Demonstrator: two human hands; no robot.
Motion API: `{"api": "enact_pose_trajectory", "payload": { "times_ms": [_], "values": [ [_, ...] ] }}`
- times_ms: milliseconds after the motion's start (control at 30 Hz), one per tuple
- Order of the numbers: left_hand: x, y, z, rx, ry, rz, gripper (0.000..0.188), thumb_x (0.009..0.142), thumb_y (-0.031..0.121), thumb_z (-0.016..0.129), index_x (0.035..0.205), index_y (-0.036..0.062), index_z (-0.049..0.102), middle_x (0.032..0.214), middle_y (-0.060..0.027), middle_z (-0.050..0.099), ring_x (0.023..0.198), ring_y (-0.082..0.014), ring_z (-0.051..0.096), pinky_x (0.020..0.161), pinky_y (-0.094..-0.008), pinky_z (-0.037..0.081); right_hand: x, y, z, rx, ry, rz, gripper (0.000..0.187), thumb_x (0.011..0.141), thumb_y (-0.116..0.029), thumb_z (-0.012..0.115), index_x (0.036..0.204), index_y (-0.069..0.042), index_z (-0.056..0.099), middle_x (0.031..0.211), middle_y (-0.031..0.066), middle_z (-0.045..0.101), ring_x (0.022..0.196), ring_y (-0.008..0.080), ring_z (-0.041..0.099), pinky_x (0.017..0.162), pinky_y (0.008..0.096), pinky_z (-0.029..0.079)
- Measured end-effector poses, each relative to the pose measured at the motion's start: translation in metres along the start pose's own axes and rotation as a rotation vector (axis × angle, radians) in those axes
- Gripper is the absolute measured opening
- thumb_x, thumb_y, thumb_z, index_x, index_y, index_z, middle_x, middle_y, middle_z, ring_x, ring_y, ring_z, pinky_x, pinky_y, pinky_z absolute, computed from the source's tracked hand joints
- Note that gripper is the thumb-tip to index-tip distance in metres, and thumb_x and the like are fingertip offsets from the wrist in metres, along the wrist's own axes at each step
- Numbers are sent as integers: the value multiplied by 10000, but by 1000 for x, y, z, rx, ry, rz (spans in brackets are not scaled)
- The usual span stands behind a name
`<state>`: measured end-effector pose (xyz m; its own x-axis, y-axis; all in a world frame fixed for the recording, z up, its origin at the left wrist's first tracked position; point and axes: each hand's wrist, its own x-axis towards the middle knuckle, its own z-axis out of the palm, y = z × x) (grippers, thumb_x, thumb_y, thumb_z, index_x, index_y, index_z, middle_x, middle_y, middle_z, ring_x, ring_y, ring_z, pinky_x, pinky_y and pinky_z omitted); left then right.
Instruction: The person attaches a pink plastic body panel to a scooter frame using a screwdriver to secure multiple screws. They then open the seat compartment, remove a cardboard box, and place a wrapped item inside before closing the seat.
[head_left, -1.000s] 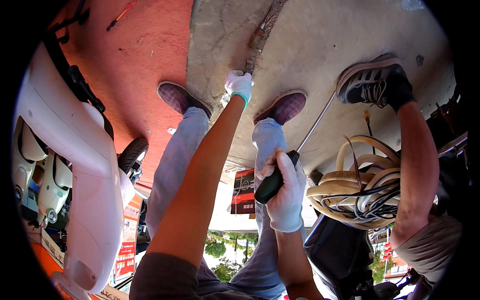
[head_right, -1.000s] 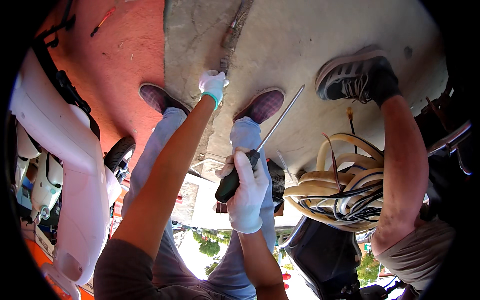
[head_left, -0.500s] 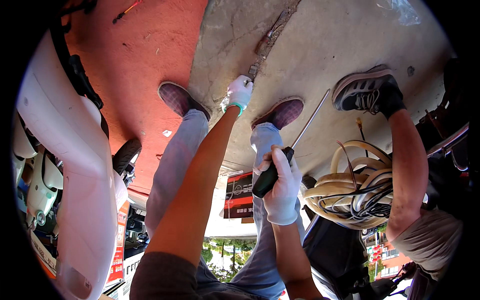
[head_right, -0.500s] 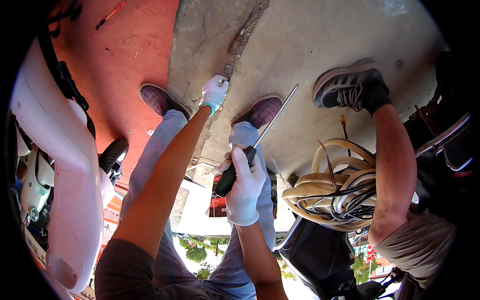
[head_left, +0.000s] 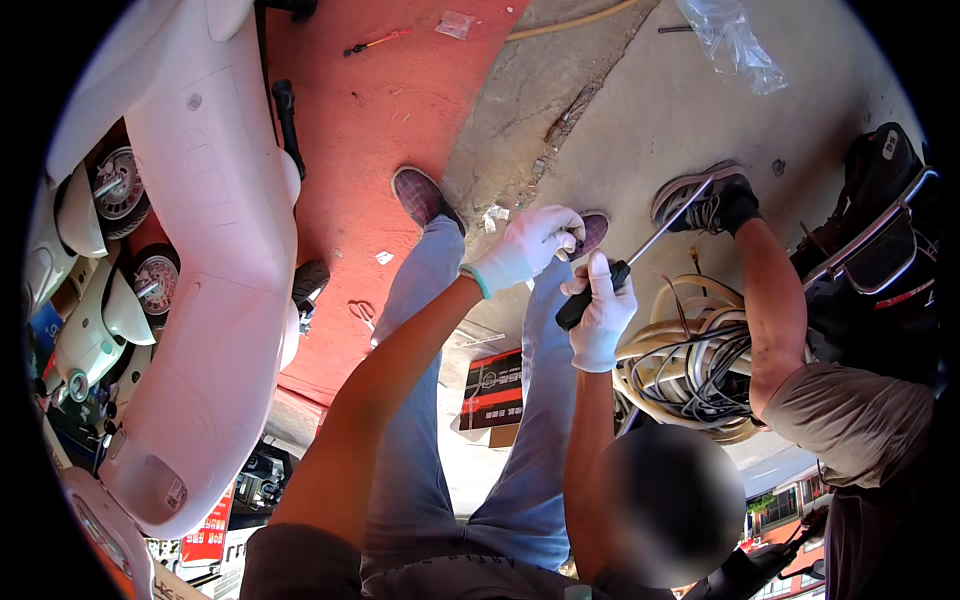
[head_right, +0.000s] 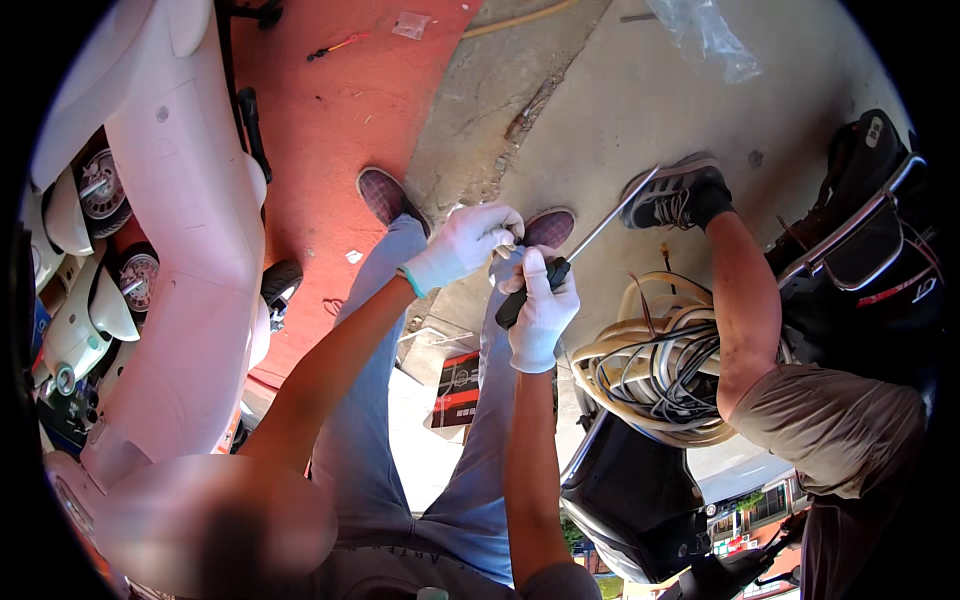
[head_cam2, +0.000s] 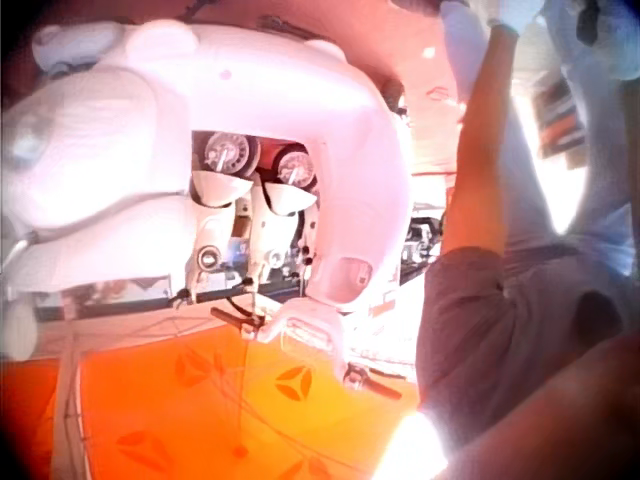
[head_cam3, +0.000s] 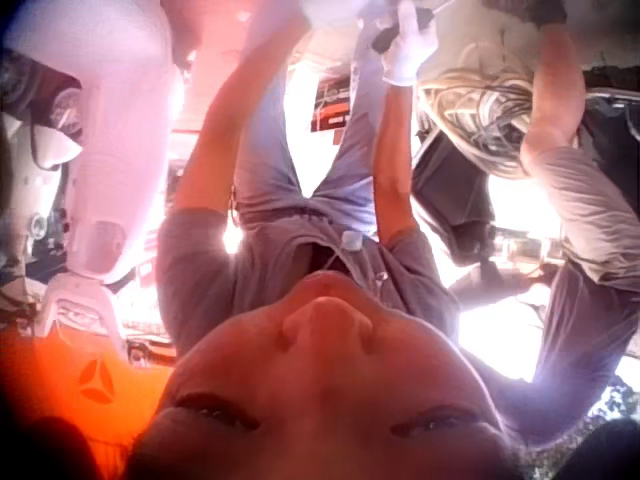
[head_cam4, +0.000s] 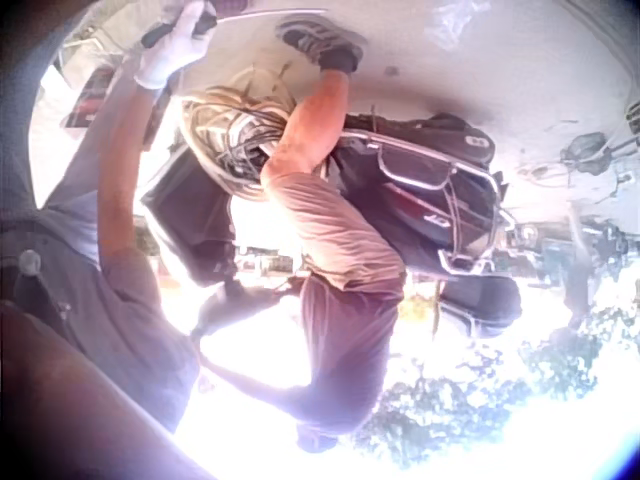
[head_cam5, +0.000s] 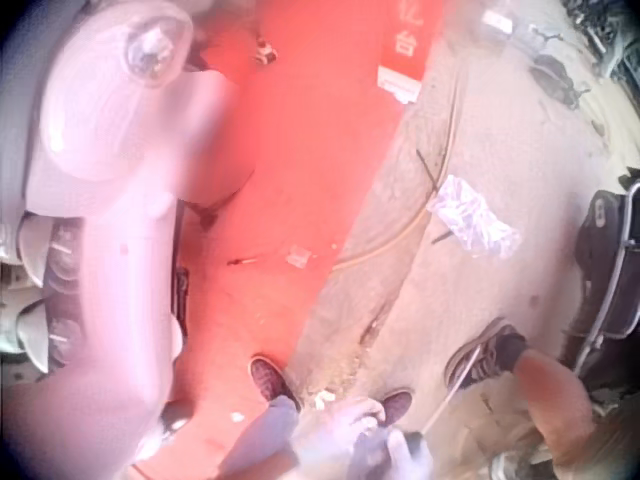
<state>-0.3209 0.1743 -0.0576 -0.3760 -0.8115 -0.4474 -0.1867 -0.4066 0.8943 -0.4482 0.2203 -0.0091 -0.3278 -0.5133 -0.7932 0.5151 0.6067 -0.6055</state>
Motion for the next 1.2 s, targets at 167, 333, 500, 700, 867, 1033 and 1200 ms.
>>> {"api": "enact_pose_trajectory", "payload": {
  "times_ms": [167,333,500,700,867,1033,1200],
  "values": [
    [-46,104,-10,3,108,57,83,812,16,593,893,19,576,766,-76,588,717,-173,604,651,-288,479,-50,-97,26,-257,-396,78,152,864,-141,638,895,-4,577,688,43,597,550,88,543,540,232,474],
    [-98,200,-24,-710,100,-296,252,948,273,510,871,35,537,706,5,532,645,-84,562,525,-231,459,-104,-165,33,-210,-557,214,128,879,-116,591,904,7,564,699,50,570,573,117,541,560,260,474],
    [-140,234,-35,-780,230,-290,370,977,382,413,853,47,507,669,5,498,560,-72,532,454,-195,428,-147,-199,60,-205,-619,259,196,838,-88,647,960,37,557,787,91,583,668,142,560,654,301,481],
    [-162,233,-56,-945,319,-182,369,992,362,383,864,42,517,686,-12,524,543,-72,506,466,-198,400,-168,-203,107,-446,-689,154,200,845,-129,653,932,31,570,718,72,598,594,125,562,611,262,478],
    [-165,259,-114,-959,408,-12,355,985,317,423,1120,3,520,772,2,542,688,-65,512,607,-203,418,-192,-192,186,-483,-674,60,219,869,-146,630,973,29,550,702,56,590,590,103,544,591,235,457],
    [-166,254,-163,-1138,372,-34,378,969,291,473,1217,7,502,839,11,543,729,-59,487,630,-201,392,-205,-170,246,-506,-664,-9,423,885,-157,610,1212,61,452,704,27,561,606,88,524,595,259,476],
    [-165,267,-210,-1547,339,55,282,965,250,483,1103,20,571,793,26,545,734,-55,488,662,-196,374,-214,-168,307,-562,-689,-42,456,880,-136,615,1236,83,434,693,24,561,569,82,523,565,248,481]
  ]
}}
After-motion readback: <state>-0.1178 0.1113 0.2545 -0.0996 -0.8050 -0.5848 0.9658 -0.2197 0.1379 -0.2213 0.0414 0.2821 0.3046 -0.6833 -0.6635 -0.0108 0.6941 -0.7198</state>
